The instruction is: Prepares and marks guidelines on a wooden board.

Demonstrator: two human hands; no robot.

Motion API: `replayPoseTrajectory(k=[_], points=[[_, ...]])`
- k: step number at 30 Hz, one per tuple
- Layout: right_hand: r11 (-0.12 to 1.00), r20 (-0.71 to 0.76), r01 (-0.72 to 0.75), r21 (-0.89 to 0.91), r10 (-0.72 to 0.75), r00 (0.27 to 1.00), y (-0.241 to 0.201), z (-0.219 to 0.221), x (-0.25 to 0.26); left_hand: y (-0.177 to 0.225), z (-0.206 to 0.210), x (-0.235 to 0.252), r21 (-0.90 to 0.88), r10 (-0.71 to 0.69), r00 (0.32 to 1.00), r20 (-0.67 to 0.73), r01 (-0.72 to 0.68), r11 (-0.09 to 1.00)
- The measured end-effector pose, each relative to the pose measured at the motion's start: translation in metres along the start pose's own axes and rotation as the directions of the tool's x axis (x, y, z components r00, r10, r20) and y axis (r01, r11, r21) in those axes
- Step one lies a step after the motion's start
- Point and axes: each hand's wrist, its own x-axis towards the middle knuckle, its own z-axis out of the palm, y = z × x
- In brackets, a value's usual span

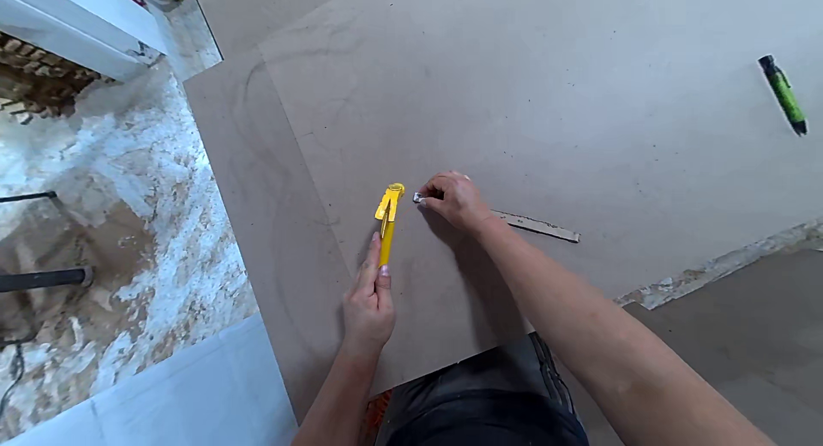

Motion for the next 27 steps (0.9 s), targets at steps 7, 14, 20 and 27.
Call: replayPoseTrajectory(k=[7, 14, 20, 27], points=[[0.963, -0.33, -0.179, -0.201, 0.105, 0.938, 0.074, -0.082, -0.076, -0.001, 0.001, 0.0, 0.069, 0.086, 0.996, -0.004, -0.086, 0.994], [0.943, -0.416, -0.17, -0.287, 0.037, 0.909, 0.102, -0.084, -0.09, 0.008, 0.007, 0.026, 0.185, -0.045, 0.998, 0.045, 0.036, 0.982], [0.933, -0.411, -0.189, -0.305, 0.05, 0.91, 0.104, -0.084, -0.089, 0.012, 0.008, 0.005, 0.182, 0.164, 0.986, 0.006, -0.163, 0.97], [0.934, -0.42, -0.179, -0.308, 0.035, 0.907, 0.104, -0.084, -0.088, 0.034, -0.009, 0.028, 0.175, 0.042, 0.999, -0.017, -0.039, 0.984]])
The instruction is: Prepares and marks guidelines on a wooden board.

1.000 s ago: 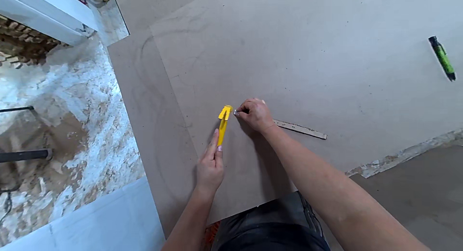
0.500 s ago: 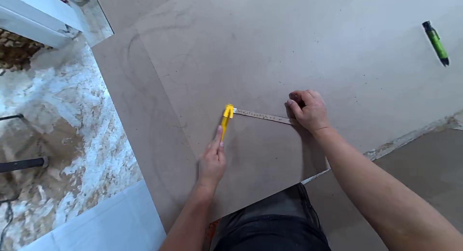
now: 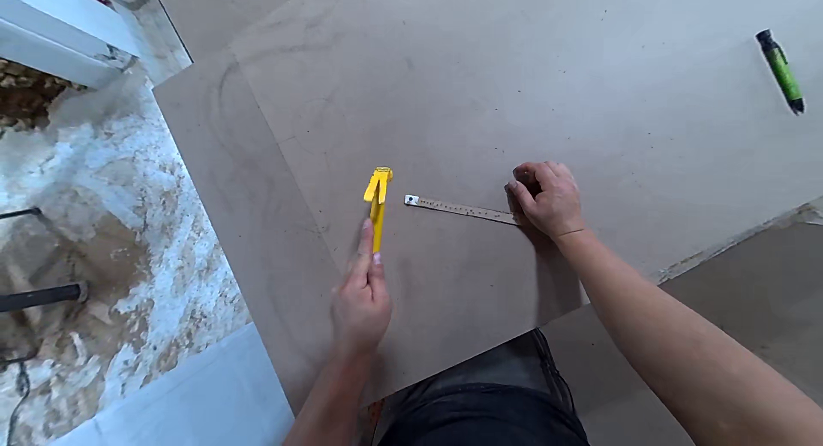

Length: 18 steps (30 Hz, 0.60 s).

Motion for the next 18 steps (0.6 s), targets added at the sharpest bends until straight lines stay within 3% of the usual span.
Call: replayPoseTrajectory(k=[4, 7, 9, 10, 13, 16, 18], points=[[1.0, -0.007, -0.01, -0.001, 0.01, 1.0, 0.0, -0.001, 0.001, -0.013, 0.013, -0.015, 0.0, 0.176, 0.984, 0.002, -0.176, 0.984], [1.0, -0.001, 0.001, 0.007, -0.001, 1.0, -0.001, -0.001, 0.0, -0.025, 0.029, -0.002, 0.102, 0.037, 0.997, 0.068, -0.044, 0.994], [1.0, -0.003, 0.001, -0.001, -0.001, 1.0, 0.0, 0.0, 0.003, -0.018, 0.012, 0.009, 0.026, -0.109, 0.993, 0.036, 0.109, 0.994], [1.0, 0.002, -0.005, -0.005, 0.005, 1.0, 0.001, 0.0, 0.001, -0.015, 0.0, 0.009, 0.0, -0.111, 0.994, 0.01, 0.111, 0.994], [1.0, 0.015, -0.018, -0.003, 0.018, 1.0, -0.001, 0.001, 0.001, -0.003, -0.02, -0.006, 0.011, 0.076, 0.997, -0.014, -0.075, 0.997], [1.0, 0.004, -0.025, 0.003, 0.025, 1.0, 0.001, 0.0, 0.002, -0.014, 0.008, -0.017, 0.121, 0.271, 0.961, 0.057, -0.276, 0.954], [1.0, 0.006, -0.023, 0.004, 0.023, 1.0, 0.0, -0.001, 0.0, -0.032, 0.025, -0.012, 0.191, 0.214, 0.972, 0.096, -0.229, 0.954]])
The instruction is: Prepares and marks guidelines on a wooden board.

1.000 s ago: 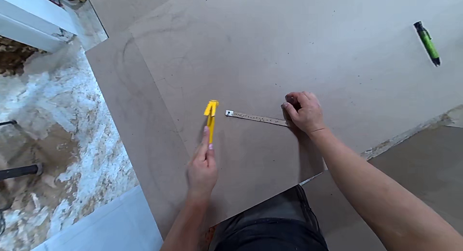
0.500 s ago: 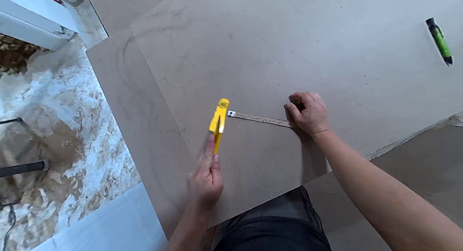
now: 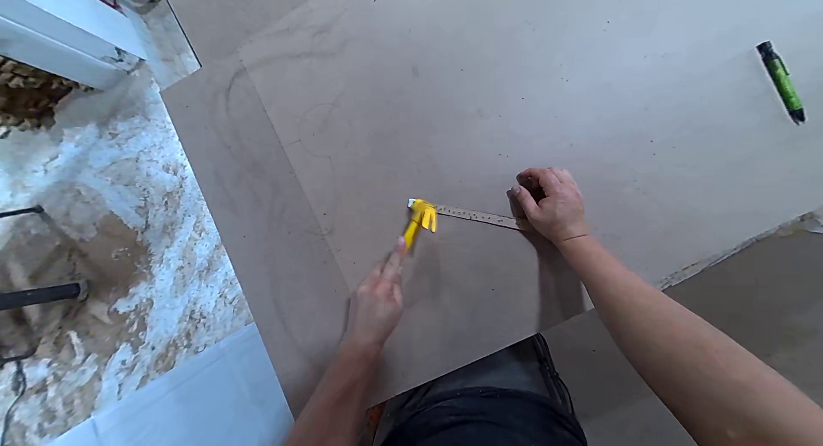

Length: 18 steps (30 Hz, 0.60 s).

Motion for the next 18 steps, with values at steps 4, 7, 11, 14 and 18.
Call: replayPoseTrajectory(k=[4, 7, 11, 14, 18], points=[[1.0, -0.006, 0.009, -0.002, -0.009, 1.0, 0.004, 0.001, 0.002, -0.003, -0.038, 0.009, -0.192, -0.227, 0.97, -0.087, 0.207, 0.959], [0.999, 0.009, -0.03, 0.019, 0.03, 1.0, -0.003, -0.001, 0.002, 0.008, -0.057, 0.002, -0.368, -0.23, 0.969, -0.087, 0.183, 0.912], [0.991, 0.095, -0.014, 0.136, 0.001, 0.995, -0.07, 0.002, 0.015, 0.011, -0.041, 0.005, -0.472, -0.269, 0.962, 0.045, 0.258, 0.843], [0.969, 0.209, 0.133, 0.206, -0.176, 0.962, -0.127, 0.038, 0.02, 0.009, -0.029, 0.007, -0.363, -0.224, 0.972, 0.071, 0.234, 0.902], [0.971, 0.187, 0.162, 0.178, -0.195, 0.963, -0.135, 0.049, 0.017, 0.01, -0.008, 0.009, -0.157, -0.117, 0.993, -0.031, 0.11, 0.981]])
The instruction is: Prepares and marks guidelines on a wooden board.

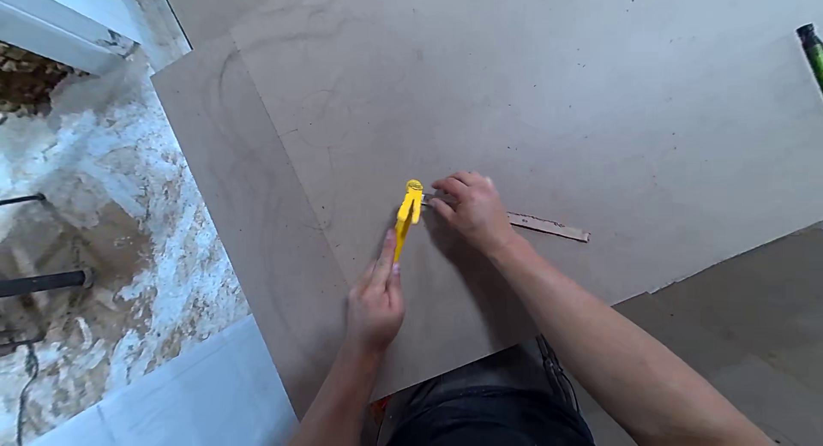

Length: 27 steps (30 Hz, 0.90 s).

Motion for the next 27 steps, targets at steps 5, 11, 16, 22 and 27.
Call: replayPoseTrajectory(k=[5, 11, 16, 22, 27], points=[[0.996, -0.026, -0.007, -0.093, 0.004, 1.0, 0.033, 0.0, -0.025, 0.011, -0.025, -0.003, -0.107, -0.078, 0.995, -0.057, 0.071, 0.992], [0.988, -0.114, 0.07, -0.139, -0.086, 0.99, 0.039, 0.012, -0.031, 0.001, 0.005, -0.003, 0.114, 0.052, 0.999, 0.003, -0.052, 0.992], [0.987, -0.127, 0.084, -0.14, -0.102, 0.987, 0.038, 0.013, -0.034, 0.005, -0.027, 0.004, -0.005, -0.133, 0.99, -0.054, 0.133, 0.991], [0.984, -0.138, 0.085, -0.156, -0.107, 0.985, 0.039, 0.015, -0.035, 0.012, -0.002, -0.004, 0.053, -0.078, 0.996, 0.036, 0.076, 0.996], [0.98, -0.181, 0.113, -0.162, -0.142, 0.973, 0.04, 0.016, -0.036, 0.035, -0.037, -0.002, -0.026, -0.073, 0.995, -0.062, 0.072, 0.997]])
